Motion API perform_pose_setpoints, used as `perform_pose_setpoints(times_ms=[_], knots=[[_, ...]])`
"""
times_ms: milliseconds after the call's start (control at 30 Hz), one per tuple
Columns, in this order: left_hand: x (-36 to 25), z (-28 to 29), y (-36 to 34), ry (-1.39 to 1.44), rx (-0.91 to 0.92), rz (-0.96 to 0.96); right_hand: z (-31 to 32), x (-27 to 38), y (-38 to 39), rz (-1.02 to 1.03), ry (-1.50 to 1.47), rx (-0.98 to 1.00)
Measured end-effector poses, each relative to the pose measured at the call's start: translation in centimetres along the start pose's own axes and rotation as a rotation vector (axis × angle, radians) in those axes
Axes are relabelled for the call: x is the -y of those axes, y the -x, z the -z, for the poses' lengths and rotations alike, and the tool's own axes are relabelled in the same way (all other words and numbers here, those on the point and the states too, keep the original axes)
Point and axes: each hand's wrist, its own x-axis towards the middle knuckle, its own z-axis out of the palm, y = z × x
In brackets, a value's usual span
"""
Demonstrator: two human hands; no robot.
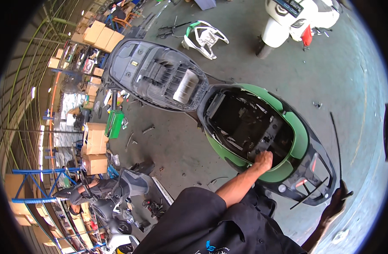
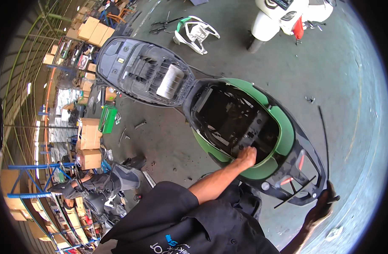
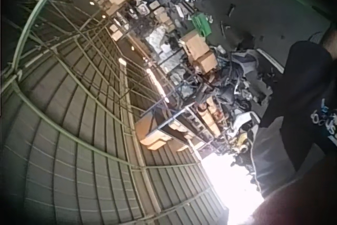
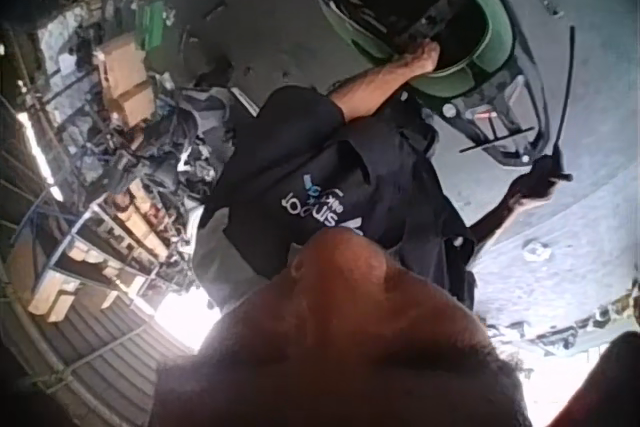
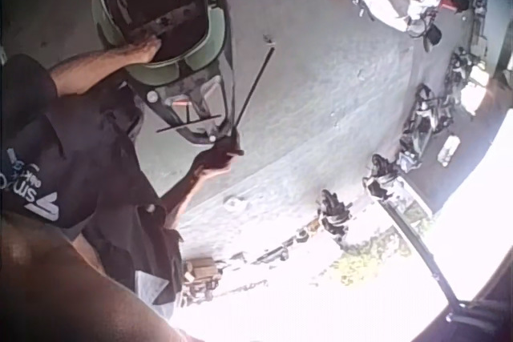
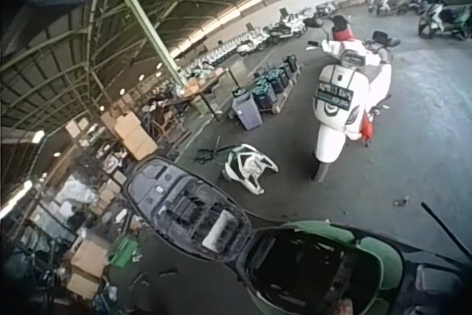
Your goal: The person disassembles the internal compartment of an electric scooter using a T-handle socket wrench to remove bolts and reach into the battery housing. They then move to a tray of parts on the floor to retrieve a component and continue working on the scooter frame.
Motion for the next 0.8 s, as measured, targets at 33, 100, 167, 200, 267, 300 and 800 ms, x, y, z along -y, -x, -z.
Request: perform_pose_setpoints(times_ms=[33,100,167,200,267,300,800], knots=[[-0.1,-0.6,-0.2,0.008,-0.029,-0.02,-0.2,0.0,-0.7,-0.111,0.009,-0.006],[-0.5,-0.5,-0.4,0.044,0.022,-0.01,-0.7,-1.8,-2.4,-0.084,0.017,-0.005],[-0.9,-0.5,-0.8,0.057,0.099,0.029,-1.3,-2.9,-4.0,-0.063,0.07,-0.008],[-0.9,-0.8,-0.6,0.068,0.087,0.044,-1.6,-3.8,-4.8,-0.047,0.063,0.006],[-0.9,-1.4,-0.1,0.007,-0.061,-0.037,-2.3,-5.6,-5.9,-0.04,0.164,0.017],[-0.7,-1.5,-0.2,0.009,-0.074,-0.026,-2.9,-6.5,-6.1,-0.028,0.154,0.023],[-1.5,-2.2,-0.4,0.155,-0.144,0.32,-7.2,-12.1,-4.9,-0.143,-0.216,0.192]])
